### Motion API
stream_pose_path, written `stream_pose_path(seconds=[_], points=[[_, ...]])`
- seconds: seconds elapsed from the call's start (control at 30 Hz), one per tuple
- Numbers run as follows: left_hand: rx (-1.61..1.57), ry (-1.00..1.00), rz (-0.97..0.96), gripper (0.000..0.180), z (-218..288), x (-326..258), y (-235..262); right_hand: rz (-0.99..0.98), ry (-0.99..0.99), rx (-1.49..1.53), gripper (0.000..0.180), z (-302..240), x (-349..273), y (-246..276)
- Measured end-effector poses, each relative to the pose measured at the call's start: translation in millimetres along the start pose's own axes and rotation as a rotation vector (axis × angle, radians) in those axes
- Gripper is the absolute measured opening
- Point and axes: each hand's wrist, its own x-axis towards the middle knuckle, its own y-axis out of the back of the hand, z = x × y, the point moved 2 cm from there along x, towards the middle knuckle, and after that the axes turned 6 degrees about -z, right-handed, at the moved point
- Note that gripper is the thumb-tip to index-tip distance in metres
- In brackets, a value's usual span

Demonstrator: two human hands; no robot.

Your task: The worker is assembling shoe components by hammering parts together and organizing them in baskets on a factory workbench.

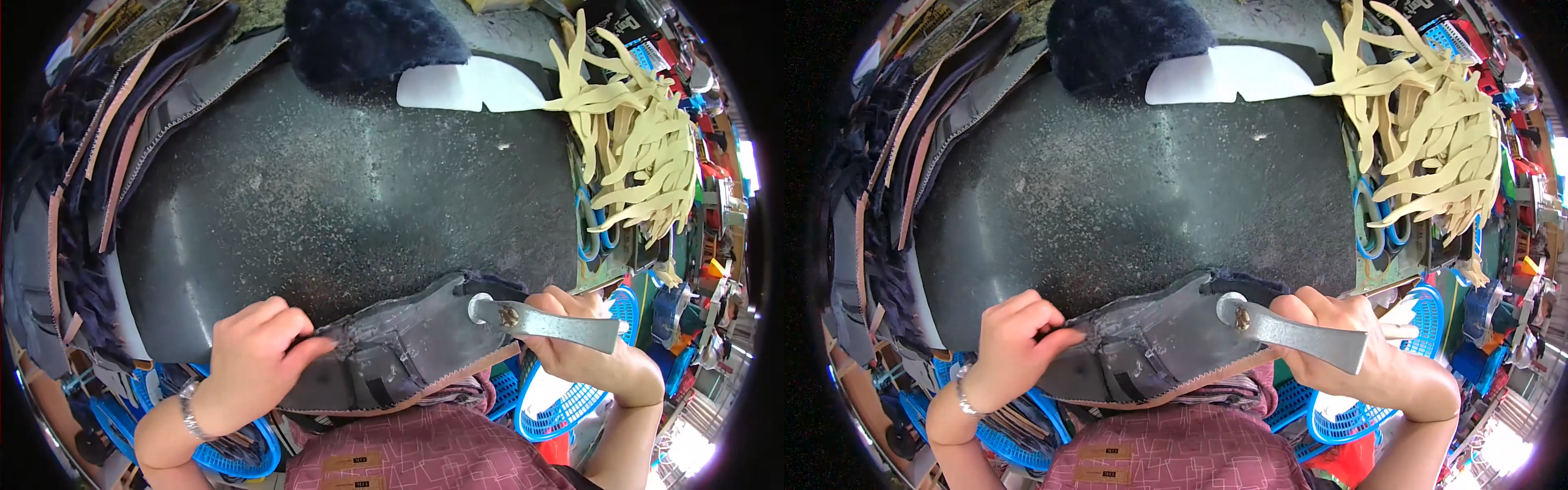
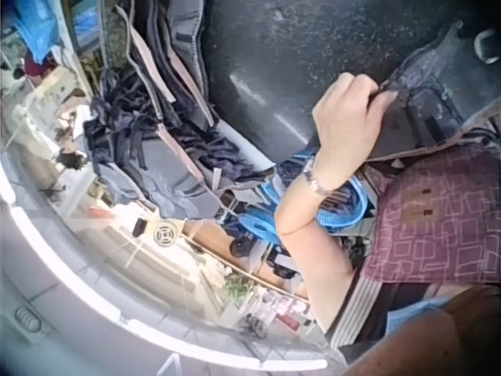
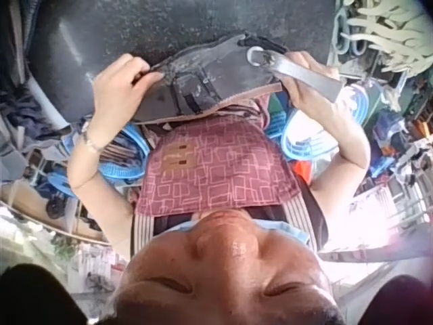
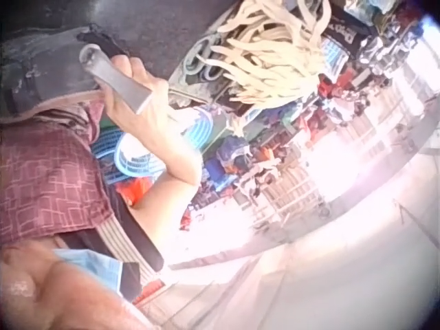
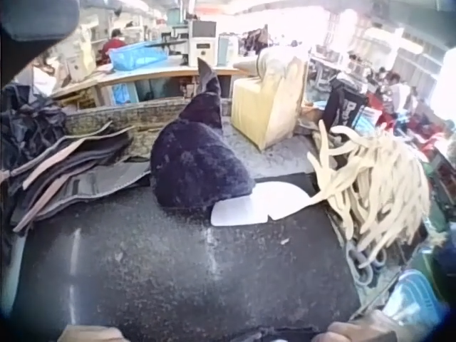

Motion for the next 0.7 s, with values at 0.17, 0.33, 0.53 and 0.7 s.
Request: stream_pose_path(seconds=[0.17, 0.33, 0.53, 0.7], points=[[-0.272, 0.382, -0.222, 0.030, -4, -15, 24, 0.017, 0.010, 0.033, 0.024, 4, -1, -5], [0.179, 0.190, -0.087, 0.029, -6, 5, 36, -0.032, 0.010, -0.047, 0.032, -2, -9, -3], [-0.450, 0.053, -0.381, 0.033, 47, 98, -25, 0.034, 0.160, -0.081, 0.026, 1, -20, -22], [-0.201, -0.164, -0.389, 0.022, 55, 107, -35, 0.060, 0.145, -0.080, 0.030, 2, -23, -26]])
